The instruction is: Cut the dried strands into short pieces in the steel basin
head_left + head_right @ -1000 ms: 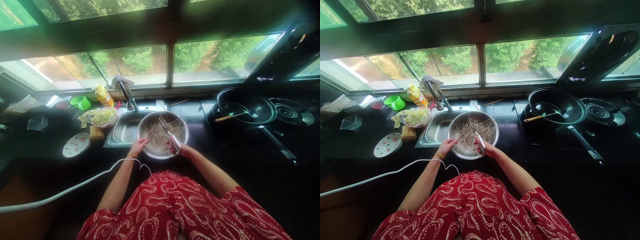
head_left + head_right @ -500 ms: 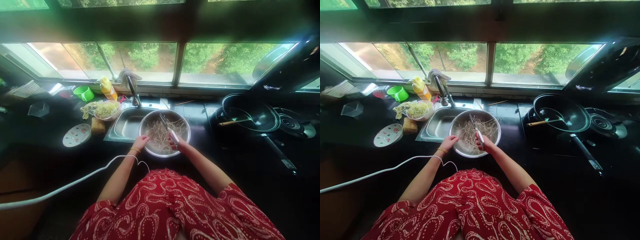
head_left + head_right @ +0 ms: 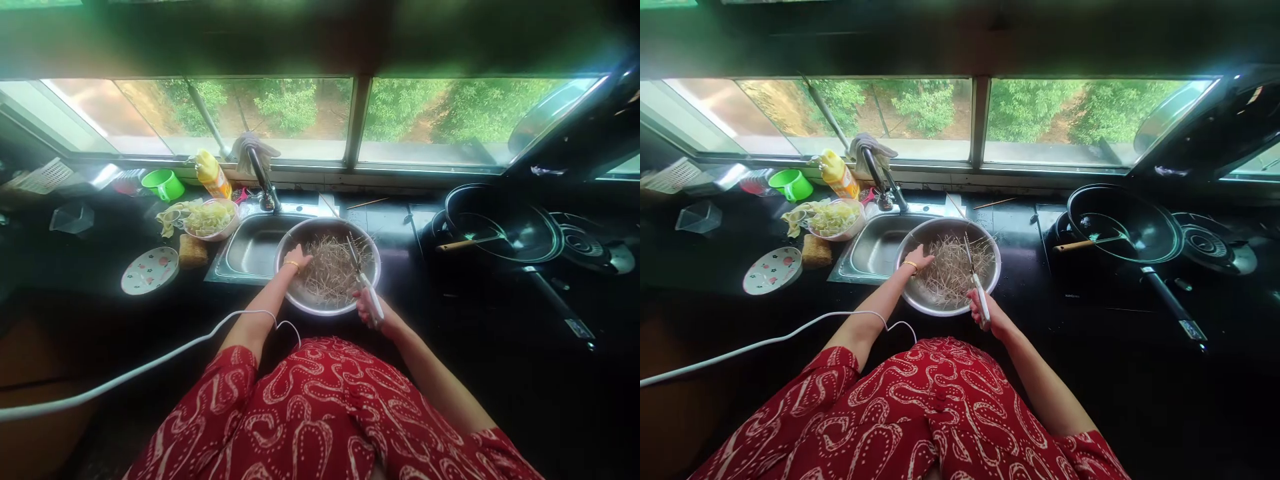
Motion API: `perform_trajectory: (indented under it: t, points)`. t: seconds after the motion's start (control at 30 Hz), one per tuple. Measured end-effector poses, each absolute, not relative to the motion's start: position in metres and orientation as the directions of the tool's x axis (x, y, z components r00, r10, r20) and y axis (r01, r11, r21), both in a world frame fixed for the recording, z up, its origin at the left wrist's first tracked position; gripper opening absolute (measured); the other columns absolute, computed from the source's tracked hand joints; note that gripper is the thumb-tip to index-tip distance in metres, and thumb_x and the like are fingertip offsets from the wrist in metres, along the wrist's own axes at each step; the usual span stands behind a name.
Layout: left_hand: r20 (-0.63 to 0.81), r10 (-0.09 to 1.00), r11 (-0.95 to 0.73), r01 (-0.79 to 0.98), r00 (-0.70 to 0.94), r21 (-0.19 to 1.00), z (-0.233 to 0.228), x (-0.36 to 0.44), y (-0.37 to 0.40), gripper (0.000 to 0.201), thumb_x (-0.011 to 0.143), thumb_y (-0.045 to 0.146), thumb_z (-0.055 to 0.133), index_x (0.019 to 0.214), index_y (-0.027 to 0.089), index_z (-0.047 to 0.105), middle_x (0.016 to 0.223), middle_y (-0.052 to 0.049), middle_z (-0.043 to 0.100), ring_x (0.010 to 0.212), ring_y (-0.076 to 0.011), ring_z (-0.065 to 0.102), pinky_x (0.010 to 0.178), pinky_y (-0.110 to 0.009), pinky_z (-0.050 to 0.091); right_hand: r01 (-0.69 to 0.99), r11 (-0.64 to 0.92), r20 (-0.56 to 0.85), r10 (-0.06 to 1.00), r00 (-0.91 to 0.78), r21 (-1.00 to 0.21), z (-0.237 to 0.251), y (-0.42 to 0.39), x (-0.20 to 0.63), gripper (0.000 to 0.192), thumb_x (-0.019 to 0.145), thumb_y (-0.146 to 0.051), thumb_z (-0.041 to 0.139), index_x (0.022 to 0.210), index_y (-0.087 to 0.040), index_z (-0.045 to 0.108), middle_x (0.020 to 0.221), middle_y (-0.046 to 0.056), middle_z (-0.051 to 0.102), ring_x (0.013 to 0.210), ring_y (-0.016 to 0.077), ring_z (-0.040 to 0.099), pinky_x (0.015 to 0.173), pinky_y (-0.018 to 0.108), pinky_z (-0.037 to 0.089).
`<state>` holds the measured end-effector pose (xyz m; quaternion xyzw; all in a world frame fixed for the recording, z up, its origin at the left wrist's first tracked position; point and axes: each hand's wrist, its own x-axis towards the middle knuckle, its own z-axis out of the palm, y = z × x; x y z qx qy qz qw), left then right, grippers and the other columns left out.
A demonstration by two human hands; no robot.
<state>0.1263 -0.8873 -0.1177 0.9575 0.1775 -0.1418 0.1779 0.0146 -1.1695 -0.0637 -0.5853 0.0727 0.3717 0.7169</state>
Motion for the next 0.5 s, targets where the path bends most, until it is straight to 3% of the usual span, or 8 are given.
perform_trajectory:
  t: [0.07, 0.13, 0.23, 0.37, 0.5]
  points:
    - [-0.405, 0.284, -0.885, 0.4, 0.869, 0.239, -0.126, 0.138, -0.895, 0.067, 0.079, 0.059, 0.06, 0.128, 0.013, 0.058, 0.133, -0.023, 0.06, 0.129, -0.041, 0.049, 0.107, -0.05, 0.034, -0.623, 0.067, -0.538, 0.438, 0.72, -0.78, -0.067, -1.173, 0.006, 0.062, 0.069, -0.074, 0.065, 0.095, -0.02, 0.05, 0.059, -0.009, 0.04, 0.041, 0.0043, 0.035, 0.036, 0.016, 0.025]
    - [-0.452, 0.279, -0.883, 0.412, 0.847, 0.227, -0.131, 0.143, -0.899, 0.058, 0.078, 0.059, 0.06, 0.117, 0.015, 0.066, 0.126, -0.022, 0.064, 0.124, -0.0409, 0.054, 0.105, -0.052, 0.034, -0.612, 0.097, -0.522, 0.429, 0.737, -0.785, -0.069, -1.176, -0.002, 0.065, 0.066, -0.076, 0.066, 0.096, -0.02, 0.05, 0.059, -0.009, 0.04, 0.042, 0.0044, 0.036, 0.036, 0.016, 0.026]
    - [-0.414, 0.294, -0.846, 0.436, 0.862, 0.308, -0.128, 0.14, -0.889, 0.039, 0.08, 0.045, 0.061, 0.108, 0.019, 0.07, 0.117, -0.016, 0.07, 0.113, -0.034, 0.063, 0.096, -0.043, 0.044, -0.608, 0.124, -0.52, 0.403, 0.753, -0.784, -0.068, -1.179, -0.01, 0.071, 0.061, -0.078, 0.068, 0.098, -0.02, 0.05, 0.06, -0.008, 0.041, 0.043, 0.0043, 0.036, 0.036, 0.015, 0.024]
    - [-0.281, 0.283, -0.815, 0.384, 0.917, 0.433, -0.108, 0.127, -0.865, 0.041, 0.083, 0.039, 0.057, 0.115, 0.014, 0.067, 0.116, -0.014, 0.07, 0.107, -0.0265, 0.066, 0.087, -0.03, 0.048, -0.623, 0.157, -0.539, 0.369, 0.757, -0.766, -0.067, -1.184, -0.015, 0.073, 0.057, -0.077, 0.07, 0.096, -0.019, 0.05, 0.059, -0.008, 0.041, 0.042, 0.004, 0.036, 0.035, 0.015, 0.022]
    - [-0.319, 0.212, -0.864, 0.33, 0.924, 0.381, -0.096, 0.115, -0.856, 0.047, 0.083, 0.042, 0.058, 0.119, 0.012, 0.065, 0.119, -0.017, 0.068, 0.11, -0.0289, 0.065, 0.09, -0.033, 0.048, -0.601, 0.214, -0.509, 0.362, 0.781, -0.77, -0.075, -1.19, -0.015, 0.068, 0.064, -0.074, 0.068, 0.101, -0.02, 0.051, 0.063, -0.007, 0.044, 0.044, 0.0046, 0.038, 0.034, 0.015, 0.023]
